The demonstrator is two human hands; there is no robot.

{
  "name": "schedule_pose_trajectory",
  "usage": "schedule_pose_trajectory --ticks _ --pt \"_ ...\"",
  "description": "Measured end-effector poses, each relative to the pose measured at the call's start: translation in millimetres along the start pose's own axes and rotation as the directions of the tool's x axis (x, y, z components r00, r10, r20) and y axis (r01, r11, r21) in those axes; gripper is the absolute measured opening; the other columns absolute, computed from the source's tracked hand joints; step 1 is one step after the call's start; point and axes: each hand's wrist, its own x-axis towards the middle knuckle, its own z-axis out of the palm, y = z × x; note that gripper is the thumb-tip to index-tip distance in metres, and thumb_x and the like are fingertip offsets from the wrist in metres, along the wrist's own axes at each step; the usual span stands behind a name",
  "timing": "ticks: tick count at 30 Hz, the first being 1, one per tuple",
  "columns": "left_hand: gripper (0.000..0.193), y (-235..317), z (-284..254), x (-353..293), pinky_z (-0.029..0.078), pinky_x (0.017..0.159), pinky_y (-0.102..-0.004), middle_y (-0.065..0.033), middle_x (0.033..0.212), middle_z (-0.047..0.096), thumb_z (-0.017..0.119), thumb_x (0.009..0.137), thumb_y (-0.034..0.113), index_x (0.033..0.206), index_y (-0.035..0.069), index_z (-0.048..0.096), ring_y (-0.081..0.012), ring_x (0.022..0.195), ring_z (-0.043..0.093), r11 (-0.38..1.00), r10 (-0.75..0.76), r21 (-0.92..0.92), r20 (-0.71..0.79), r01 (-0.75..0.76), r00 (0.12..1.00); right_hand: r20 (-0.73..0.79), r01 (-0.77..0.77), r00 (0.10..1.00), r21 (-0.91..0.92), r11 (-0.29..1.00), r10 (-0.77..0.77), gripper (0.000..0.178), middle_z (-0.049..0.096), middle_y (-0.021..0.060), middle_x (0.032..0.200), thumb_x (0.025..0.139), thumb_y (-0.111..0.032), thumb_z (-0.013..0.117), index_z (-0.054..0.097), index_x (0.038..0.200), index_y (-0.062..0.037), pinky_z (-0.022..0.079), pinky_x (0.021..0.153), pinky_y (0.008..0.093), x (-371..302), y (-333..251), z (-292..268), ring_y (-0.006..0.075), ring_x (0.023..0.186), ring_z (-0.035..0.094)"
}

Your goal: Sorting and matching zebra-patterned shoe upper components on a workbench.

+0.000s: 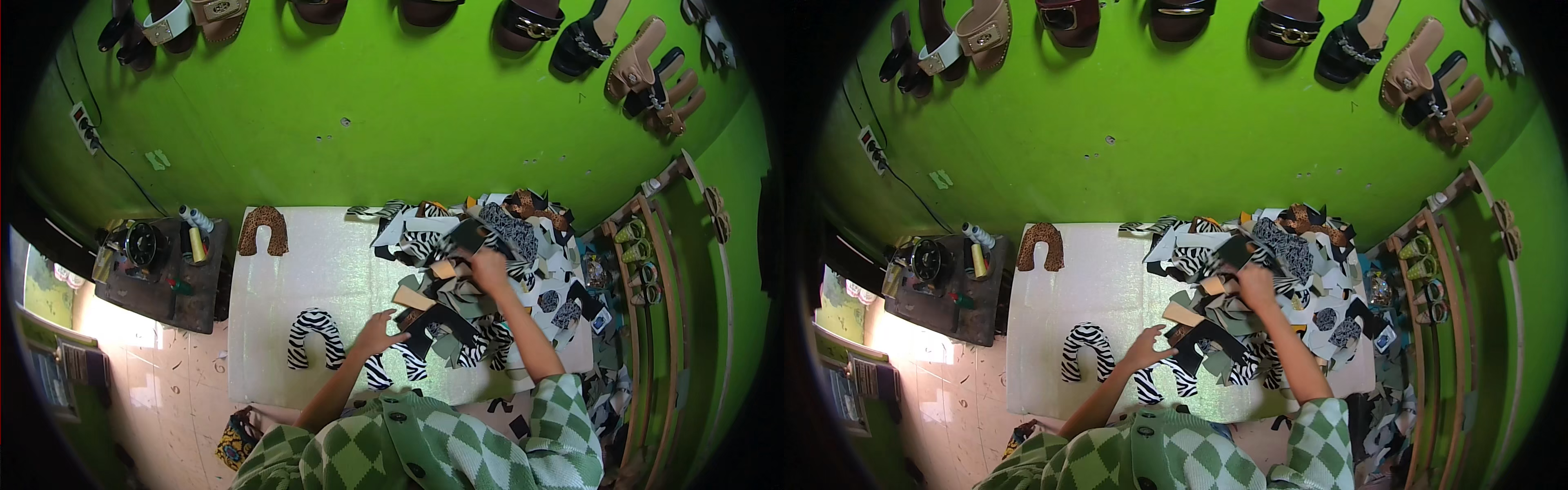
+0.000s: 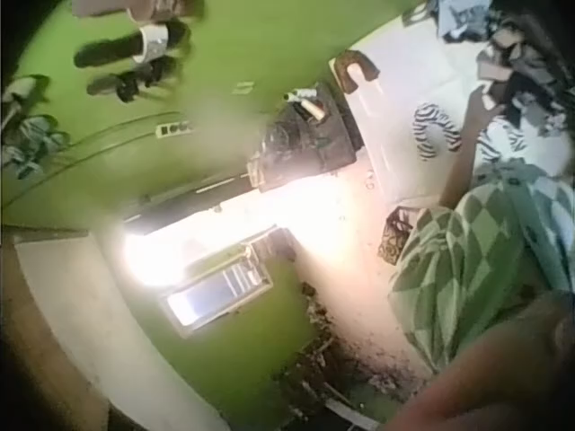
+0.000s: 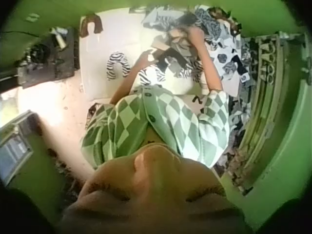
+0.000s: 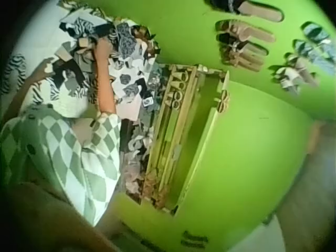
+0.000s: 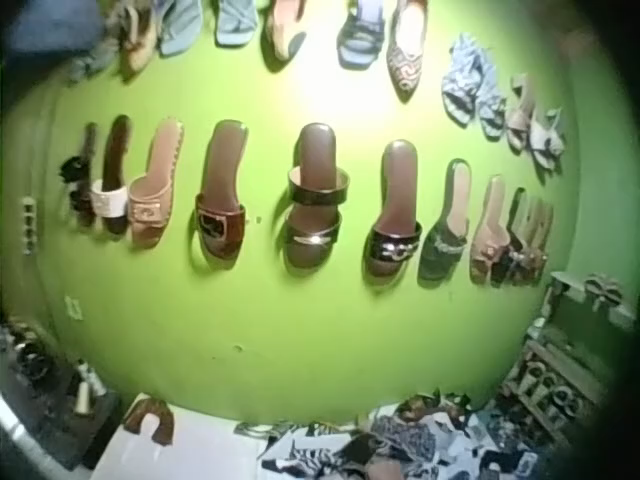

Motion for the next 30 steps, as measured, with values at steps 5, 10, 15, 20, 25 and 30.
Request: schedule_pose_trajectory --ticks 5,10,15,20,25,30 --pt "0.076 25.8 26.4 12.3 0.043 0.092 -0.0407 -0.0215 0.121 0.051 0.074 0.07 0.04 0.127 0.003 0.042 -0.0352 0.113 0.049 0.983 0.047 0.182 -0.04 -0.039 0.998 -0.452 -0.017 0.879 0.289 0.957 0.152 0.037 0.06 0.0102 0.093 0.074 0.001 0.053 0.064 0.105 -0.0168 0.048 0.066 0.0437 -7.2 72.2 -75.8 0.0339 0.075 0.06" --pt "0.058 53.0 21.2 46.5 0.049 0.078 -0.0412 -0.0171 0.096 0.064 0.073 0.072 0.027 0.122 0.011 0.049 -0.0352 0.089 0.061 0.99 -0.01 0.142 -0.012 0.011 1.0 -0.546 -0.139 0.787 0.294 0.946 0.286 0.036 0.06 0.0101 0.094 0.076 0.003 0.053 0.063 0.105 -0.0147 0.048 0.069 0.0412 -25.4 110.0 -131.1 0.0343 0.081 0.059" --pt "0.048 74.1 -18.5 99.0 0.049 0.078 -0.0403 -0.0176 0.098 0.065 0.072 0.071 0.019 0.115 0.008 0.055 -0.0346 0.092 0.061 0.995 0.079 0.072 -0.123 -0.07 0.989 -0.655 -0.196 0.679 0.275 0.941 0.332 0.035 0.06 0.0106 0.093 0.077 0.003 0.053 0.064 0.105 -0.0148 0.048 0.07 0.0398 -42.0 135.8 -170.6 0.0341 0.083 0.059" --pt "0.047 109.0 -87.9 168.8 0.048 0.079 -0.0401 -0.0196 0.099 0.064 0.07 0.073 0.02 0.115 0.003 0.056 -0.0346 0.091 0.062 0.96 0.246 0.242 -0.477 -0.142 0.844 -0.732 -0.209 0.598 0.249 0.946 0.326 0.035 0.061 0.0086 0.094 0.077 0.003 0.054 0.064 0.105 -0.0172 0.048 0.07 0.0394 -41.9 153.4 -192.6 0.0326 0.081 0.06" --pt "0.042 162.4 -145.9 210.0 0.048 0.073 -0.0398 -0.0219 0.093 0.063 0.071 0.073 0.016 0.109 -0.001 0.056 -0.0374 0.084 0.061 0.912 0.402 0.328 -0.588 -0.248 0.702 -0.769 -0.257 0.567 0.175 0.95 0.295 0.04 0.061 0.0055 0.096 0.074 0.003 0.055 0.064 0.106 -0.0196 0.049 0.067 0.0392 -16.6 149.3 -194.8 0.0299 0.078 0.061" --pt "0.068 148.7 -112.8 223.1 0.041 0.09 -0.0427 -0.0269 0.116 0.049 0.069 0.074 0.012 0.131 -0.002 0.035 -0.0397 0.106 0.05 0.872 0.438 0.457 -0.565 -0.177 0.7 -0.577 -0.2 0.806 -0.059 0.978 0.13 0.032 0.056 0.0086 0.107 0.08 -0.007 0.052 0.063 0.107 -0.02 0.045 0.071 0.0404 27.0 138.4 -108.9 0.0272 0.084 0.058"
